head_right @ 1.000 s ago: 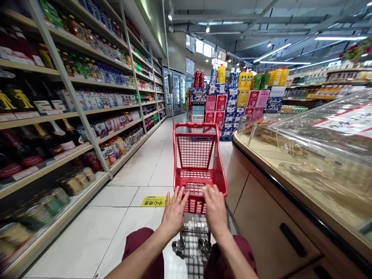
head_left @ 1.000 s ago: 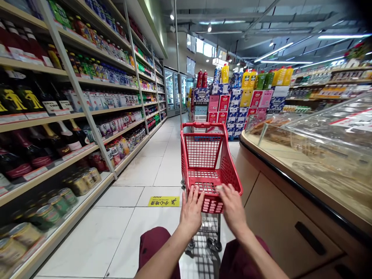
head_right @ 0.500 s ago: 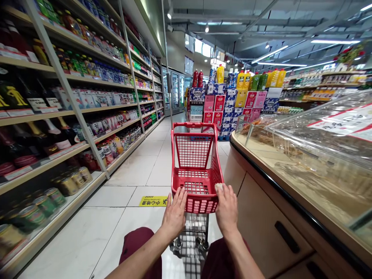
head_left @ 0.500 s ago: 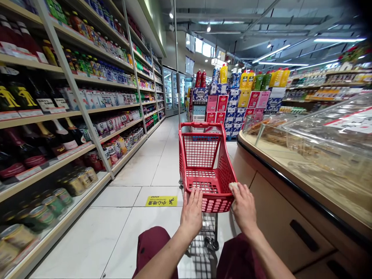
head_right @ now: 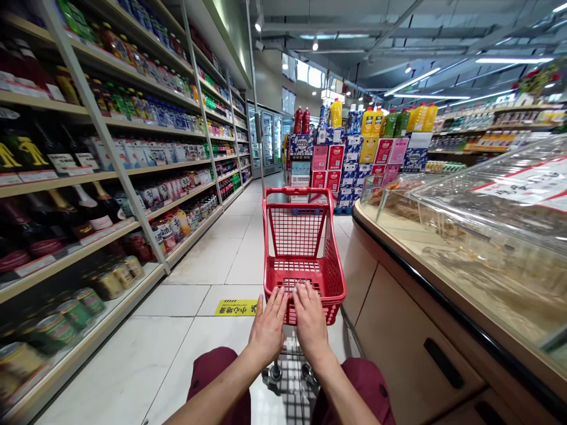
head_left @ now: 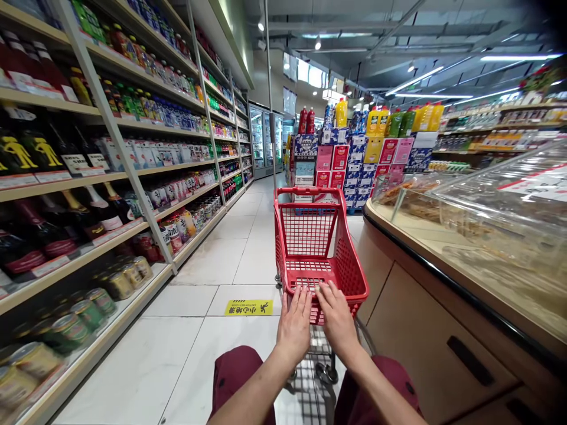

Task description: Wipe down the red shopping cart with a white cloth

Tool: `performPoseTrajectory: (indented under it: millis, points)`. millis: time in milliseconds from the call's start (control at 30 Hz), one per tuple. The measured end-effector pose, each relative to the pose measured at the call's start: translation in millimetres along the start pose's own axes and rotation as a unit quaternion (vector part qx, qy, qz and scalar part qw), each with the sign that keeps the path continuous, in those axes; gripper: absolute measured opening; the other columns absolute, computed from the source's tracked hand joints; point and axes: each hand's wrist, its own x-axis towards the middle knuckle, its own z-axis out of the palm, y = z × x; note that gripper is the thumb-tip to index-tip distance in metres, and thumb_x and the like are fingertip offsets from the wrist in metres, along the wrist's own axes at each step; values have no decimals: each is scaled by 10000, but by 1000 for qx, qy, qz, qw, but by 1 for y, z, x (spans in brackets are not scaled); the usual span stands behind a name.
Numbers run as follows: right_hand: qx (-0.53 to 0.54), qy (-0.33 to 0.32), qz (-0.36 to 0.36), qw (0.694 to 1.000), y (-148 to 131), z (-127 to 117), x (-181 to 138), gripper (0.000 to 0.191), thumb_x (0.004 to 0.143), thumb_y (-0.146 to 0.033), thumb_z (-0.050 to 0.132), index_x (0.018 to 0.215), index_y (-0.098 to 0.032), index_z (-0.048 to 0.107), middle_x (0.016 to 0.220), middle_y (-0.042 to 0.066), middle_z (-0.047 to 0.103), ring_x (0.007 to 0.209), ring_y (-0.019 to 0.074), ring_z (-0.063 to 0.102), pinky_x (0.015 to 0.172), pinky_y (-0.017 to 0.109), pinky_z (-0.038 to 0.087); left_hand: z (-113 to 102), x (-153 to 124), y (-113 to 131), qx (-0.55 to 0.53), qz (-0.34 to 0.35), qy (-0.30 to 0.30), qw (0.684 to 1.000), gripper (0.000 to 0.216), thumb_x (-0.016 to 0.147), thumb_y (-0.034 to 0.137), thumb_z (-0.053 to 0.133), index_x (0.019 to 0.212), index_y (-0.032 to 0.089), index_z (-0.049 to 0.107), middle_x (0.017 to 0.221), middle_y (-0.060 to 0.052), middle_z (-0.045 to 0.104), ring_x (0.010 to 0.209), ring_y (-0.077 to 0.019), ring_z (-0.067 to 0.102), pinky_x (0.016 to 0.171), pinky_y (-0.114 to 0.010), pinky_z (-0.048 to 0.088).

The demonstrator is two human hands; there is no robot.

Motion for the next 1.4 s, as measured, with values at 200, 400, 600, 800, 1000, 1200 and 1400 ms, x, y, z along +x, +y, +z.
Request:
performPoseTrajectory:
  millis: [200, 400, 600, 800, 1000, 1200, 1400]
  points:
    - [-40, 1, 84, 996, 16, -8, -2, 486, 749, -21, 319, 1178, -137, 513, 1247, 132, 494, 1267, 255, 276, 960, 471, 329, -1, 0, -1, -11, 9, -3, 1000, 738, 683, 126, 386, 1371, 92, 121, 1450, -97, 88, 1333, -234, 35, 1052, -517, 119]
    - [13, -8, -27, 1000, -2, 1, -4, 509, 749, -3, 315, 1197, -161, 497, 1255, 87, 494, 1274, 210, 263, 987, 416, 324, -5, 1, 0, -5, 8, -12, 1000, 717, 696, 141, 389, 1369, 97, 142, 1449, -82, 123, 1333, -229, 41, 1060, -515, 103]
    - [-38, 23, 105, 994, 29, -7, -4, 442, 774, -35, 309, 1154, -100, 523, 1229, 155, 493, 1258, 256, 287, 959, 456, 344, -5, -5, 1, -25, -11, 14, 1000, 699, 709, 162, 402, 1361, 76, 167, 1443, -106, 143, 1330, -242, 72, 1061, -504, 117]
    - [57, 14, -25, 998, -3, 3, -3, 540, 738, -3, 304, 1219, -182, 473, 1268, 85, 476, 1273, 207, 268, 979, 437, 340, -10, -2, -11, -23, -2, 23, 999, 665, 708, 123, 382, 1351, 95, 213, 1434, -101, 193, 1329, -238, 90, 1055, -528, 107]
    - [-2, 31, 104, 994, 51, 3, -16, 485, 776, -78, 317, 1235, -160, 448, 1308, 110, 423, 1270, 245, 258, 975, 477, 327, -29, 16, -40, -72, -10, 29, 997, 381, 830, 197, 349, 1195, 160, 451, 1342, -70, 405, 1292, -198, 245, 1069, -511, 110]
    - [-27, -21, 63, 997, 70, 15, -10, 391, 783, -90, 340, 1112, -119, 548, 1252, 134, 479, 1264, 248, 268, 980, 485, 304, -33, 25, -32, -112, -4, 39, 993, 284, 830, 183, 359, 1044, 151, 543, 1130, -77, 583, 1246, -207, 330, 1076, -498, 96]
    - [-12, -33, 127, 991, 120, 14, 4, 406, 734, -57, 324, 1028, -95, 601, 1204, 149, 516, 1261, 259, 280, 958, 463, 354, -28, 31, 21, -141, 45, -6, 989, 469, 768, 252, 434, 1206, 86, 430, 1263, -133, 475, 1265, -257, 278, 1070, -518, 82]
